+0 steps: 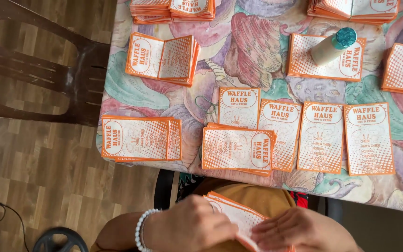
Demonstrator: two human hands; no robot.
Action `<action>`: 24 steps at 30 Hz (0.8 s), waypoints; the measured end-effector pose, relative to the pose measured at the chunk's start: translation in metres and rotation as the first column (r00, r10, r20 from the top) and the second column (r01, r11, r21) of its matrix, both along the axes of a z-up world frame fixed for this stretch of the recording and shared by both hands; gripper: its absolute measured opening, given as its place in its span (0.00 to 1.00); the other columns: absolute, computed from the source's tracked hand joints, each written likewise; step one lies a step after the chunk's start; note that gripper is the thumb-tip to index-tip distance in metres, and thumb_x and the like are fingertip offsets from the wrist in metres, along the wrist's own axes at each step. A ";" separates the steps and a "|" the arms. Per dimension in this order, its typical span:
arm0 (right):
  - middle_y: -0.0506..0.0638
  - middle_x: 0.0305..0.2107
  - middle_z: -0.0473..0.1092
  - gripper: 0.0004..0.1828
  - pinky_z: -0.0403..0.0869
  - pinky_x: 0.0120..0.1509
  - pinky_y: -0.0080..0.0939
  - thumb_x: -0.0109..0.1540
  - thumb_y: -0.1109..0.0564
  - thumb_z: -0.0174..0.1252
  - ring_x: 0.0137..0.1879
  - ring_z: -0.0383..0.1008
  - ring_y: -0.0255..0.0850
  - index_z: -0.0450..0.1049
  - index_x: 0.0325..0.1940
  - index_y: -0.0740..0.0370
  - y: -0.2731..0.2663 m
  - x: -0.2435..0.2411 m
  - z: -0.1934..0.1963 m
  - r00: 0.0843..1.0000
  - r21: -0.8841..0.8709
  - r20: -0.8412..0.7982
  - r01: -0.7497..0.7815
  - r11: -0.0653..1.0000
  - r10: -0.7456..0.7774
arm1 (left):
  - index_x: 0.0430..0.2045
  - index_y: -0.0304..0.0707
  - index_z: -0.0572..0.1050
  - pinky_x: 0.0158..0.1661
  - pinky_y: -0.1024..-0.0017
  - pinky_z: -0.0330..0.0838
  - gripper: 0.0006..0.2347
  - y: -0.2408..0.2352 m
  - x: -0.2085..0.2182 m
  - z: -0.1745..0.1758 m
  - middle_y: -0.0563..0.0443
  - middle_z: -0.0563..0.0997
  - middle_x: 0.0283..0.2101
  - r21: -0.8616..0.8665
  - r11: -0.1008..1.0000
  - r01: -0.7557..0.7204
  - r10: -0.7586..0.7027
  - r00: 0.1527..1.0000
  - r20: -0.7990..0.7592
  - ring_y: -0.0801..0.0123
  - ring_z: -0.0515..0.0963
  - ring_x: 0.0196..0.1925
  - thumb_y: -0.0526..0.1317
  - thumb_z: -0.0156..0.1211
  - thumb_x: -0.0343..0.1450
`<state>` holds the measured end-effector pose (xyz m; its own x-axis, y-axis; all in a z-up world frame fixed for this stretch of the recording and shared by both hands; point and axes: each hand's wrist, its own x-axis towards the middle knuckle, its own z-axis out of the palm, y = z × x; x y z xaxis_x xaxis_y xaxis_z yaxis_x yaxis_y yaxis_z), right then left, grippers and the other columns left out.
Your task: Folding and stacking printed paper bags on a table.
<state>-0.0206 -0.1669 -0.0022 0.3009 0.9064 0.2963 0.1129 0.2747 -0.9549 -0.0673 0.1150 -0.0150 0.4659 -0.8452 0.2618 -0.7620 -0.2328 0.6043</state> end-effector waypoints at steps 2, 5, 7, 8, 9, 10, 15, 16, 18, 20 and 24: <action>0.64 0.41 0.81 0.25 0.86 0.55 0.53 0.74 0.46 0.48 0.49 0.87 0.60 0.75 0.45 0.75 0.007 0.007 0.020 0.992 -0.052 -0.001 0.122 0.991 -0.122 | 0.37 0.41 0.74 0.26 0.62 0.65 0.03 0.003 0.003 0.000 0.53 0.78 0.27 -0.003 0.999 -0.045 0.045 0.997 -0.069 0.60 0.77 0.25 0.36 0.52 0.78; 0.63 0.27 0.69 0.32 0.73 0.35 0.54 0.78 0.44 0.37 0.28 0.71 0.61 0.67 0.33 0.75 0.004 0.017 0.023 0.998 0.014 -0.068 -0.002 1.000 0.003 | 0.28 0.40 0.69 0.29 0.59 0.65 0.06 0.006 0.005 0.006 0.51 0.77 0.24 0.088 0.995 0.037 -0.027 0.992 -0.119 0.56 0.76 0.25 0.35 0.50 0.77; 0.73 0.47 0.76 0.32 0.79 0.63 0.67 0.80 0.46 0.34 0.55 0.80 0.71 0.71 0.48 0.80 -0.012 0.016 -0.005 0.978 0.058 0.017 -0.210 0.976 0.210 | 0.26 0.35 0.69 0.33 0.62 0.67 0.09 0.012 0.004 0.009 0.47 0.73 0.30 0.083 0.986 0.141 -0.134 0.987 -0.089 0.57 0.74 0.30 0.32 0.50 0.79; 0.73 0.47 0.76 0.32 0.79 0.63 0.67 0.80 0.46 0.34 0.55 0.80 0.71 0.71 0.48 0.80 -0.022 0.013 -0.025 0.977 0.060 0.021 -0.214 0.975 0.214 | 0.26 0.35 0.69 0.33 0.62 0.67 0.09 0.013 0.012 0.006 0.47 0.73 0.30 0.086 0.987 0.137 -0.130 0.988 -0.087 0.57 0.74 0.30 0.32 0.50 0.79; 0.66 0.41 0.80 0.29 0.82 0.50 0.58 0.74 0.40 0.45 0.46 0.85 0.62 0.76 0.43 0.71 -0.032 0.010 -0.046 0.998 0.011 -0.007 0.065 0.998 -0.064 | 0.33 0.34 0.72 0.30 0.62 0.69 0.03 0.014 0.020 0.002 0.48 0.76 0.32 -0.035 0.999 0.002 -0.004 0.999 -0.053 0.59 0.76 0.29 0.31 0.50 0.76; 0.58 0.35 0.84 0.27 0.86 0.37 0.49 0.69 0.35 0.57 0.37 0.90 0.53 0.80 0.37 0.61 -0.042 0.007 -0.067 0.941 -0.044 -0.020 0.337 0.940 -0.338 | 0.40 0.34 0.76 0.28 0.62 0.71 0.06 0.014 0.027 -0.002 0.49 0.80 0.35 -0.163 0.978 -0.129 0.125 0.992 -0.036 0.61 0.78 0.27 0.30 0.51 0.74; 0.47 0.24 0.74 0.19 0.69 0.40 0.34 0.68 0.50 0.52 0.33 0.73 0.34 0.76 0.29 0.63 -0.045 0.066 -0.105 0.372 -0.203 0.315 0.925 0.321 -0.873 | 0.72 0.44 0.56 0.75 0.43 0.54 0.37 -0.017 0.090 0.008 0.44 0.58 0.76 0.029 0.753 -0.657 0.590 0.695 0.410 0.50 0.62 0.79 0.60 0.70 0.75; 0.50 0.28 0.73 0.14 0.70 0.47 0.37 0.70 0.60 0.51 0.38 0.73 0.38 0.73 0.32 0.67 -0.031 0.099 -0.095 0.367 -0.033 0.316 0.926 0.377 -0.875 | 0.72 0.49 0.54 0.77 0.39 0.46 0.47 -0.024 0.112 0.022 0.52 0.57 0.77 0.135 0.719 -0.682 0.500 0.642 0.581 0.58 0.59 0.81 0.75 0.76 0.72; 0.55 0.44 0.72 0.15 0.71 0.55 0.38 0.71 0.52 0.49 0.50 0.72 0.39 0.73 0.47 0.69 -0.016 0.136 -0.078 0.462 0.007 0.314 0.872 0.489 -0.829 | 0.70 0.44 0.59 0.74 0.40 0.48 0.41 -0.042 0.145 0.030 0.47 0.64 0.70 0.126 0.729 -0.673 0.455 0.614 0.645 0.55 0.64 0.75 0.67 0.72 0.70; 0.60 0.60 0.71 0.28 0.72 0.62 0.38 0.72 0.45 0.47 0.62 0.72 0.40 0.73 0.63 0.71 -0.004 0.171 -0.083 0.561 0.020 0.303 0.804 0.594 -0.770 | 0.67 0.39 0.64 0.71 0.41 0.50 0.36 -0.056 0.197 -0.008 0.42 0.72 0.63 0.141 0.737 -0.661 0.408 0.601 0.687 0.52 0.69 0.68 0.59 0.68 0.68; 0.66 0.50 0.74 0.15 0.67 0.69 0.64 0.72 0.62 0.55 0.66 0.69 0.60 0.69 0.60 0.73 0.010 0.214 -0.123 0.569 0.119 0.342 0.763 0.635 -0.748 | 0.43 0.46 0.69 0.40 0.54 0.66 0.19 -0.050 0.278 -0.125 0.53 0.78 0.32 0.021 0.762 -0.647 0.476 0.583 0.659 0.56 0.82 0.30 0.50 0.68 0.65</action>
